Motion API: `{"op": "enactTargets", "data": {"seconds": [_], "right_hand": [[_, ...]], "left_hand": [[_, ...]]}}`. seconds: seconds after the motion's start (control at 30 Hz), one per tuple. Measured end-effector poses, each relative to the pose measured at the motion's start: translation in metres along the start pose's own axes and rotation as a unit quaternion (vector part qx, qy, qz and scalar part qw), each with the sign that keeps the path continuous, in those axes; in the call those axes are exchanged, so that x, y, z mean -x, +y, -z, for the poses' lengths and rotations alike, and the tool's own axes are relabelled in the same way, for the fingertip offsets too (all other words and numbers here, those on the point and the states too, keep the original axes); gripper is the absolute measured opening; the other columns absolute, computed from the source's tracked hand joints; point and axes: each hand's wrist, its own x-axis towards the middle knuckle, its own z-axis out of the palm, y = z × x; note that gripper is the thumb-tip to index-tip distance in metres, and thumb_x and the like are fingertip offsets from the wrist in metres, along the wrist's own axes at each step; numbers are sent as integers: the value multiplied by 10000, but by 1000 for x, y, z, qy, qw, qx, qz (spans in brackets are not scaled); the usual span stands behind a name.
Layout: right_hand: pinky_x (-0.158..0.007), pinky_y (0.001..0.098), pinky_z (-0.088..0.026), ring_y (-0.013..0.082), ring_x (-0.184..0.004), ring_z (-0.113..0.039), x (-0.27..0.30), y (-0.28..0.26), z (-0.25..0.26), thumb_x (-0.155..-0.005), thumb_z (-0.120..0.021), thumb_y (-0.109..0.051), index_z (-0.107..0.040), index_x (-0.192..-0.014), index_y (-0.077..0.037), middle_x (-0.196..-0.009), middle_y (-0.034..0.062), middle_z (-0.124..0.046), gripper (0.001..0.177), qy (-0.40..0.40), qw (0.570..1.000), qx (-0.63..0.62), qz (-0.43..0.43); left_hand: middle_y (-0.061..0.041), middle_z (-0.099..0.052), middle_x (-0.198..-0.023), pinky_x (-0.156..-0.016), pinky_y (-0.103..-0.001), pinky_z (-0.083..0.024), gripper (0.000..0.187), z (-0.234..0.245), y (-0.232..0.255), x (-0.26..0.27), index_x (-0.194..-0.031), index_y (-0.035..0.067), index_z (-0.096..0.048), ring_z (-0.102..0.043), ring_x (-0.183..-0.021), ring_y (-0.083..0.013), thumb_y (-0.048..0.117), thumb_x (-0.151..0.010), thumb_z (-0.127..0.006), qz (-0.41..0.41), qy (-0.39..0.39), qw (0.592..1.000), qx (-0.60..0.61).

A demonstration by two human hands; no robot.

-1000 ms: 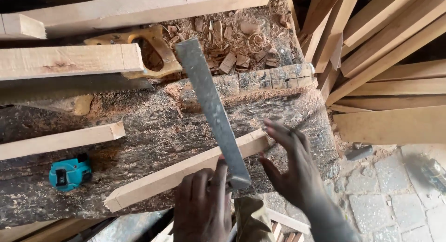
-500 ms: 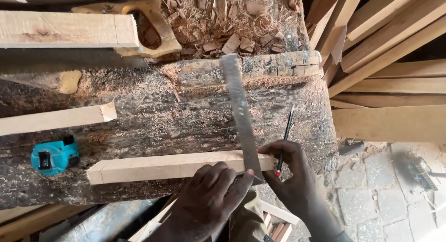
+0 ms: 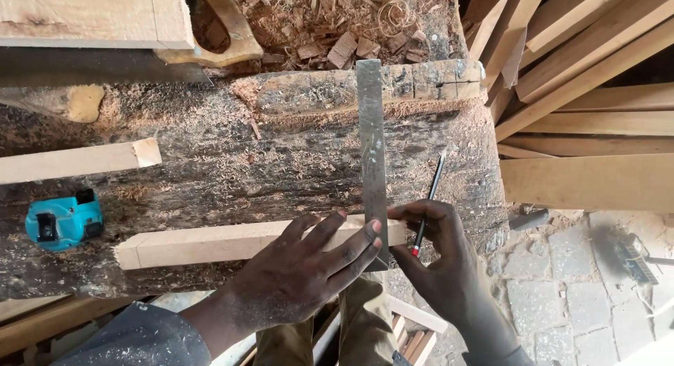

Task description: Measuring and marking wooden blocks using a ruler, square, and pencil on a workbench.

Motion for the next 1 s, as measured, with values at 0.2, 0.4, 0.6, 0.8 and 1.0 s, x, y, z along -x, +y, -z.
{"op": "enactTargets", "data": {"seconds": [0.2,0.4,0.6,0.8,1.0], "right_hand": [[-792,297,-517,228,-958,-610,18,-8,2,-751,-538,-174,-377,-995,-37,-996,126,-591,323,73,995,56,-24],[-735,306,-516,150,-723,-650,43,-27,-8,-822,-385,-196,-546,-845,-92,-735,39,-651,193,242,963,69,-100],[-596,195,-453,80,-641,-570,61,-29,-4,-837,-376,-338,-577,-993,-126,-745,16,-611,331,191,972,123,-54],[-681,246,-478,145,-748,-626,53,-51,-13,-796,-361,-344,-599,-966,-60,-818,69,-637,407,208,958,156,-121],[-675,243,-477,155,-743,-633,47,-54,-16,-782,-383,-327,-609,-939,-39,-828,84,-654,398,228,953,147,-133]], "left_hand": [[-108,-359,-1290,-778,-426,-400,356,-2,-1,3,-1166,80,-489,-430,-1058,-316,263,-879,-384,-3,24,999,26],[-98,-385,-1276,-796,-424,-402,324,-4,0,4,-1160,85,-468,-450,-1059,-309,230,-887,-369,5,35,999,26],[-56,-431,-1242,-853,-395,-391,381,1,0,2,-1147,106,-496,-471,-1049,-279,377,-898,-400,24,68,997,5],[-66,-455,-1205,-817,-377,-409,368,1,-1,0,-1099,89,-534,-493,-1019,-281,379,-893,-439,21,94,995,16],[-67,-462,-1204,-813,-382,-408,351,0,-2,0,-1101,92,-529,-498,-1015,-278,362,-893,-446,24,93,995,22]]}}
